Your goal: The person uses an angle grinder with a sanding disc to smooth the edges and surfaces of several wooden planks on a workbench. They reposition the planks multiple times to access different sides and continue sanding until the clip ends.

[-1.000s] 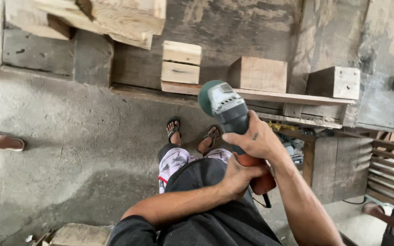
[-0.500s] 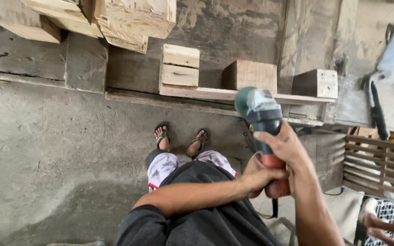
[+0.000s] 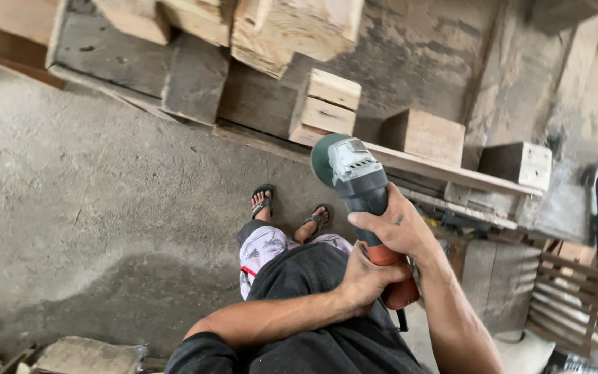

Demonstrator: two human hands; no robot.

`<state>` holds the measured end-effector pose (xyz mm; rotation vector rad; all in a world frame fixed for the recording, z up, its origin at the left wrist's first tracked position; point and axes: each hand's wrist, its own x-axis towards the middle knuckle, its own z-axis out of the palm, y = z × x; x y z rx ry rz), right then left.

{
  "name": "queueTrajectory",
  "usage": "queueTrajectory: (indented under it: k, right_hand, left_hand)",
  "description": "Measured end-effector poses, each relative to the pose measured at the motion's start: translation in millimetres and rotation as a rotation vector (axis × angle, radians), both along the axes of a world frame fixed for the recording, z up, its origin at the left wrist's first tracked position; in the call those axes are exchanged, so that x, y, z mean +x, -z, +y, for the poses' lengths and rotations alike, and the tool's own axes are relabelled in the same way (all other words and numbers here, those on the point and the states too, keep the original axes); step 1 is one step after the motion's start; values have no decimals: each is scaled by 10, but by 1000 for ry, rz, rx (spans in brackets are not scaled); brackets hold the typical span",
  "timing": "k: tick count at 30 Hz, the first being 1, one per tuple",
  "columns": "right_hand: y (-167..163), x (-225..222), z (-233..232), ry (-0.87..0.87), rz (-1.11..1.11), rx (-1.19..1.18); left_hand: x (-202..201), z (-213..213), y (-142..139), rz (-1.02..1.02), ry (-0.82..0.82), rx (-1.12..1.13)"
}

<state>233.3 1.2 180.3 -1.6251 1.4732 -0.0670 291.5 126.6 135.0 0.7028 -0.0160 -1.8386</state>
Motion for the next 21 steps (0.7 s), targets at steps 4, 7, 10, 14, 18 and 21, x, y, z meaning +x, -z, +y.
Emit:
queueTrajectory:
  k: [4,7,10,14,18,21]
  right_hand:
    - [-52,173,-64,-39,-51,9]
    - [-43,304,-117,-84,-50,5]
    - [6,409,-163,-139,-51,-22]
    - [82,422,-192,-144,20,-36]
    - [85,235,-165,-62,-1,-20]
    - [29,12,-126,37,-54,21]
  left_hand:
    - [84,-41,-35,1,-59,9]
    - [176,-72,-26,-4,-90,-10]
    - [281,-93,14,-25,-116,-39]
    - [351,-99,80,-16,-63,-43]
    - [236,-110,89,-17,-38,-57]
    - [72,-147,54,13,39,-36]
